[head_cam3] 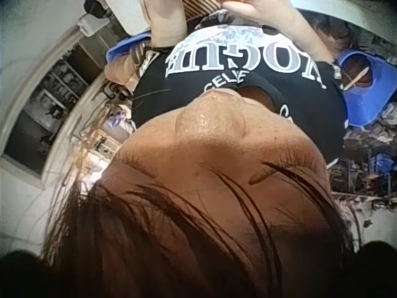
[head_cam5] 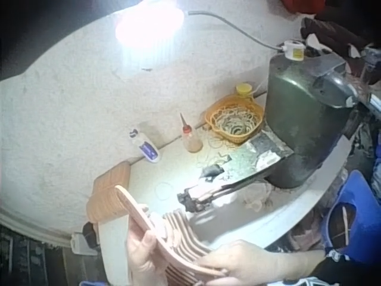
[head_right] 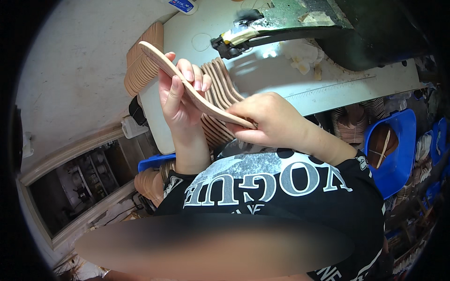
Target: Inspecting shoe soles and organizing them into stacks at a manufacturing workstation.
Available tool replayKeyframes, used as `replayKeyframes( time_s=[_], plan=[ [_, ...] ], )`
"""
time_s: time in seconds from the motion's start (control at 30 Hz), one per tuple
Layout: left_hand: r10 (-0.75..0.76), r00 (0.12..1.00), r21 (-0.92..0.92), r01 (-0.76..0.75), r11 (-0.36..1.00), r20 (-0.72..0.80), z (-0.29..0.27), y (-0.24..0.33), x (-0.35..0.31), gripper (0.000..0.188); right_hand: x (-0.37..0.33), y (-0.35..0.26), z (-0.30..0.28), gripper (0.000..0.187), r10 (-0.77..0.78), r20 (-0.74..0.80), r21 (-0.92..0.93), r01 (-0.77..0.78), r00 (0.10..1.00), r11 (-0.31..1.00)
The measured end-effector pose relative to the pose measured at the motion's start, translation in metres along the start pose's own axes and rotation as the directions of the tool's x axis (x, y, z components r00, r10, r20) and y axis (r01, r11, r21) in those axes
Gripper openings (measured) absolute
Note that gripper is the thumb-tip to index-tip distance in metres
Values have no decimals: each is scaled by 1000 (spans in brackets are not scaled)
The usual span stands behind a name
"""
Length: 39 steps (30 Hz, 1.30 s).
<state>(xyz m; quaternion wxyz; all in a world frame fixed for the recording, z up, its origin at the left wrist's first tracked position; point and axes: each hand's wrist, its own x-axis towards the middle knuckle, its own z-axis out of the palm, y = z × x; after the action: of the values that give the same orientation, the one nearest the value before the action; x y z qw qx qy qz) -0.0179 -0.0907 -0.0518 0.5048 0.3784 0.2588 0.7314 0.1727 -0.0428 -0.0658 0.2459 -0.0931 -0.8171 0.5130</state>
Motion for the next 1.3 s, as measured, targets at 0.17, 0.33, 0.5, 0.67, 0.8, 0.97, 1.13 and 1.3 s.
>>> replayKeyframes(
  time_s=[0.17, 0.33, 0.5, 0.67, 0.8, 0.97, 1.13, 1.3],
  plan=[
    [127, 939, -113, -95, 989, 320, -2, -14, -2, 63, -4, -10, 0, 62, -158, -133, 47, 165, 978, 985],
    [170, 931, -218, -101, 971, 324, -6, -19, 0, 67, -8, -8, 1, 72, -72, -12, 165, 73, 997, 984],
    [127, 952, -116, -98, 988, 278, -11, -18, -3, 65, -6, -8, -3, 70, -57, 5, 165, 55, 998, 985],
    [-153, 939, 784, 341, 519, -307, -48, 0, -29, 37, -11, 12, -6, 64, 116, -9, -136, -116, 993, 984],
    [-328, 943, 977, 115, 179, -51, -38, -14, -38, 13, -30, 42, -5, 57, 492, 16, -239, -474, 871, 847],
    [-402, 891, 977, -210, 50, 212, -25, -47, -35, 28, -25, 77, 7, 46, 478, -42, -74, -480, 878, 874],
    [-530, 848, 973, -145, -180, 28, -37, -36, -44, 35, -25, 103, 23, 42, 518, 34, 409, -484, 855, 773],
    [-355, 924, 975, -196, -109, 146, -34, -37, -50, 45, -20, 113, 46, 42, 471, 84, 711, -384, 878, 589]
  ],
)
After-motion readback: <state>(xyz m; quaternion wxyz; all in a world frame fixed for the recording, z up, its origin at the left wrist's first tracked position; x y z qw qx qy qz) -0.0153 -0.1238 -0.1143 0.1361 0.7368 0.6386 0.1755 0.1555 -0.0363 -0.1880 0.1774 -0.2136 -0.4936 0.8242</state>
